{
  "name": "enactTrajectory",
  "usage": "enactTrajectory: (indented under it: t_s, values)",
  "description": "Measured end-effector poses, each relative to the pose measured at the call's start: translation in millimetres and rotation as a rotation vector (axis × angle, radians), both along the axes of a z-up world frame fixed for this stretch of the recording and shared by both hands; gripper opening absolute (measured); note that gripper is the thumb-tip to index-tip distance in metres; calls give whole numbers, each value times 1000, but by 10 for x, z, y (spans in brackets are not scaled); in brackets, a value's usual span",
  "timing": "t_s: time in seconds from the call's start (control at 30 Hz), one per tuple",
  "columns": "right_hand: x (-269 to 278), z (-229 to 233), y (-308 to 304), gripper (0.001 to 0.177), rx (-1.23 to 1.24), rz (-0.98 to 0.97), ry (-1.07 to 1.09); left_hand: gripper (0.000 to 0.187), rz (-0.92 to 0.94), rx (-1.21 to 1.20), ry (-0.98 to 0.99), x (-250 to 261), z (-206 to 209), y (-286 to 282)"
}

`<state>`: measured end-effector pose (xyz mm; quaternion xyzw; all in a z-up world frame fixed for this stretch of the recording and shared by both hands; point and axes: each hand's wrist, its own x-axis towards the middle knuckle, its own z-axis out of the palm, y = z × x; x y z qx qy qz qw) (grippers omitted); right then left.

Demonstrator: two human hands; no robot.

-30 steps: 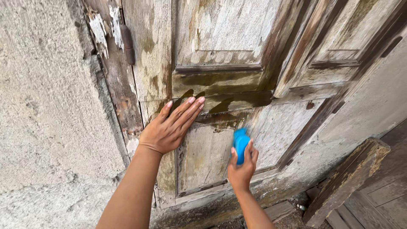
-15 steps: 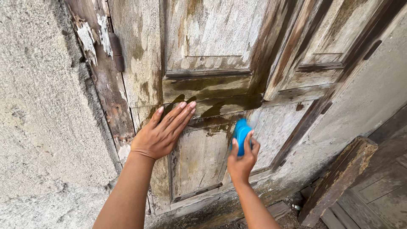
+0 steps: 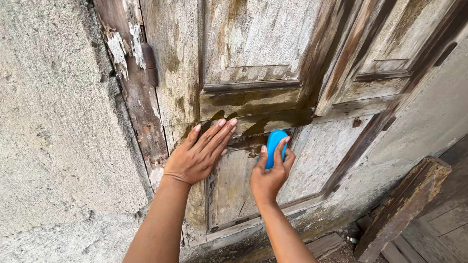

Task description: The person scrubs a wooden door using a brush, washes the brush in a bowl of water, and scrubs the door panels.

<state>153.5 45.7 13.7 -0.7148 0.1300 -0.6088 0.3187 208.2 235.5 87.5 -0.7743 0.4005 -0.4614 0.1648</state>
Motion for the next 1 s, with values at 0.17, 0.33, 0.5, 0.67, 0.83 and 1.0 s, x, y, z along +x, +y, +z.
enactTrajectory:
  t_s: [0.17,0.33,0.5,0.67,0.83,1.0]
  values:
    - [-114,-135,224,63,-149,144,67,73,-154,-132,84,33,-44,-14]
    - [-111,-224,-413,63,-522,65,79,72,-112,-107,45,38,-51,-16]
    - [-307,-98,-1133,64,-422,-86,234,65,-18,-54,-12,38,-58,-37]
    - [-115,-122,-733,57,32,134,75,60,15,-50,-150,19,-66,-32]
    - [-181,-292,-134,64,-220,200,162,60,-7,-63,-154,19,-72,-34]
    - [-252,-176,-570,64,-269,185,79,61,18,-46,-162,58,-109,-14]
